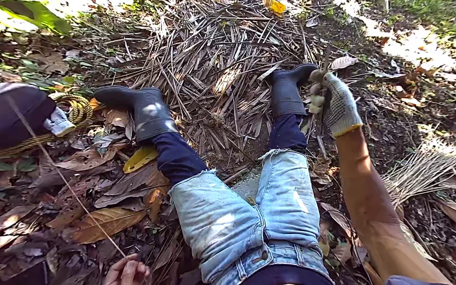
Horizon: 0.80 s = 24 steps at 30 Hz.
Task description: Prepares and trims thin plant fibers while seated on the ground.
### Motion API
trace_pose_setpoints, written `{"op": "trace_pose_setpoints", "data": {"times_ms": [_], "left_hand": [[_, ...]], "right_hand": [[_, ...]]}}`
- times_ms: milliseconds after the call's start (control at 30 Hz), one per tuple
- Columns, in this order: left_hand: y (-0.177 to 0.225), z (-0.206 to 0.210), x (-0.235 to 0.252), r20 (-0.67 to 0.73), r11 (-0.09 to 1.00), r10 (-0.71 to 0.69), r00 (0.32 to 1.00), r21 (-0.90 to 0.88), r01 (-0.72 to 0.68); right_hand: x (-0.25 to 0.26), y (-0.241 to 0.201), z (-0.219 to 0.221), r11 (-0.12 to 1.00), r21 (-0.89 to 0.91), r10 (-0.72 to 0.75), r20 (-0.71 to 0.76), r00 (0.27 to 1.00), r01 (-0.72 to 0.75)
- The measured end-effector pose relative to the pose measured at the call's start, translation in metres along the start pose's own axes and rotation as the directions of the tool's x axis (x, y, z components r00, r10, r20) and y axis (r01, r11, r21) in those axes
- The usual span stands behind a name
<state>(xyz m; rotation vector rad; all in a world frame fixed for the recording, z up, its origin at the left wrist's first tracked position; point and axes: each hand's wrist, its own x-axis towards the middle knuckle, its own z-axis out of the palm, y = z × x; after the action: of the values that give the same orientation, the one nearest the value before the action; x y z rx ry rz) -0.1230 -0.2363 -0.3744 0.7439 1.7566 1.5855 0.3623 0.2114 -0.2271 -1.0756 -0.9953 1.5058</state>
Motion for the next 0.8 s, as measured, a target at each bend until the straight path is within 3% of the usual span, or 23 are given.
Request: {"op": "trace_pose_setpoints", "data": {"times_ms": [67,133,267,400,567,667,800], "left_hand": [[0.016,0.048,0.020,0.042,0.996,0.091,0.995,-0.020,-0.090],[0.039,0.109,0.042,0.122,0.985,0.169,0.978,-0.001,-0.170],[0.071,0.225,0.071,0.280,0.979,0.161,0.946,0.073,-0.188],[0.061,0.299,0.079,0.401,0.994,0.101,0.911,-0.004,-0.109],[0.049,0.319,0.074,0.382,0.996,0.080,0.921,-0.001,-0.087],[0.049,0.312,0.078,0.372,0.969,0.176,0.911,0.095,-0.226],[0.052,0.301,0.093,0.505,0.832,0.257,0.824,0.319,-0.454]], "right_hand": [[-0.010,0.039,0.030,0.977,-0.129,0.182,0.094,0.979,-0.169],[-0.025,0.089,0.056,0.935,-0.273,0.286,0.209,0.935,-0.226],[-0.055,0.154,0.089,0.894,-0.213,0.447,0.360,0.819,-0.394],[-0.090,0.165,0.099,0.877,-0.186,0.479,0.393,0.785,-0.443],[-0.097,0.169,0.103,0.884,-0.242,0.467,0.399,0.789,-0.401],[-0.098,0.169,0.106,0.909,-0.246,0.414,0.444,0.794,-0.336],[-0.101,0.168,0.107,0.913,-0.258,0.405,0.468,0.785,-0.317]]}}
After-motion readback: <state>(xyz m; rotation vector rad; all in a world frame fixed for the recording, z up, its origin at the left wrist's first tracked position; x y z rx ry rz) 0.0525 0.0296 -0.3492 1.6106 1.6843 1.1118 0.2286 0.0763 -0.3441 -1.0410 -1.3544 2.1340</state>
